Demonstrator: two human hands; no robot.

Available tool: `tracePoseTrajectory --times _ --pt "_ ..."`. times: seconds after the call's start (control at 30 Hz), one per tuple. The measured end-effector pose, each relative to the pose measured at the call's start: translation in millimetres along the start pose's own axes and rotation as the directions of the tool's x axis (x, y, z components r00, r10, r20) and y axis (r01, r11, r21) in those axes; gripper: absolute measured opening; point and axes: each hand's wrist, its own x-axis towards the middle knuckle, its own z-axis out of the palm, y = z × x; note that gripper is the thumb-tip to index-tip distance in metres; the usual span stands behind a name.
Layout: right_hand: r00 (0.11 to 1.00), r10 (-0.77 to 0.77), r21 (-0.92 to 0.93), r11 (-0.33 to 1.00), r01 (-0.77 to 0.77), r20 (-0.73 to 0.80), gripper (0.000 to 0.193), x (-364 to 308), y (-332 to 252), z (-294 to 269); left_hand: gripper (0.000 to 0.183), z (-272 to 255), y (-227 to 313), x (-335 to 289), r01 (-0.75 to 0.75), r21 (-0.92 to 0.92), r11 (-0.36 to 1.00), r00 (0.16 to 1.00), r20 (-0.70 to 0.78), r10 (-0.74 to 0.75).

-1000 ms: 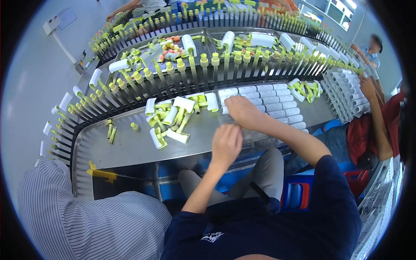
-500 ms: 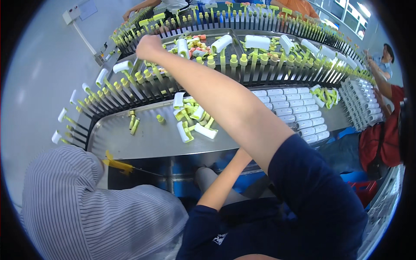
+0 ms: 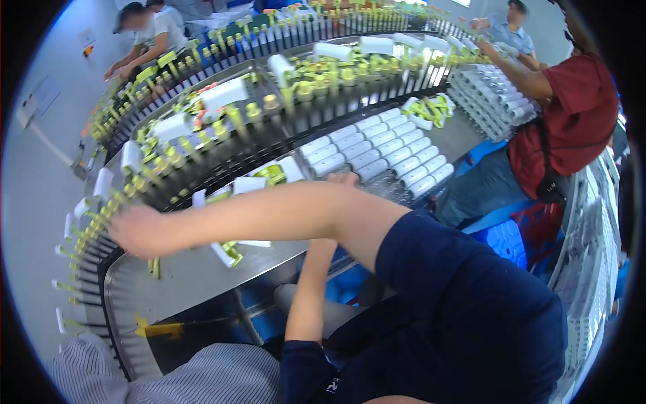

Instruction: The person arranges plastic caps into a blister tray and assembles plastic components together by hand along a conveyor line.

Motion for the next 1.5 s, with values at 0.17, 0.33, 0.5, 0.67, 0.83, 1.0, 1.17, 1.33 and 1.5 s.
tracePoseTrajectory --times 0.17,0.33,0.5,0.67,0.83,1.0,1.17,1.33,1.5 --pt "0.999 -0.015 0.247 0.969 0.003 0.045 0.014 -144 -2 -151 0.019 -19 -5 45 0.019 0.303 0.953 0.989 -0.145 0.026" --pt "0.866 0.459 -0.09 0.888 -0.451 0.195 0.019 -310 39 -273 0.025 -4 -25 68 -0.05 0.304 0.952 0.998 -0.028 0.061" --pt "0.746 0.649 -0.158 0.761 -0.63 0.152 0.023 -399 45 -300 0.024 -12 -31 69 0.059 0.194 0.979 0.998 -0.002 -0.06" --pt "0.701 0.71 -0.148 0.701 -0.697 0.061 0.032 -417 56 -291 0.026 -10 -18 81 0.06 0.267 0.962 0.993 0.081 -0.084" --pt "0.709 0.705 -0.132 0.704 -0.698 0.014 0.031 -406 78 -284 0.028 6 -17 77 0.085 0.309 0.947 0.996 -0.012 -0.086" --pt "0.657 0.754 -0.151 0.65 -0.745 0.003 0.034 -404 87 -273 0.026 5 -13 73 0.195 0.26 0.946 0.981 -0.048 -0.189" --pt "0.678 0.727 -0.246 0.64 -0.728 -0.113 0.032 -399 81 -273 0.025 18 -6 63 0.215 0.27 0.939 0.967 -0.195 -0.165" --pt "0.693 0.714 -0.24 0.658 -0.714 -0.105 0.029 -401 80 -274 0.025 18 -3 62 0.194 0.257 0.947 0.965 -0.223 -0.138" --pt "0.643 0.764 -0.255 0.612 -0.749 -0.053 0.03 -403 83 -273 0.023 28 -10 58 0.21 0.231 0.95 0.948 -0.288 -0.139"
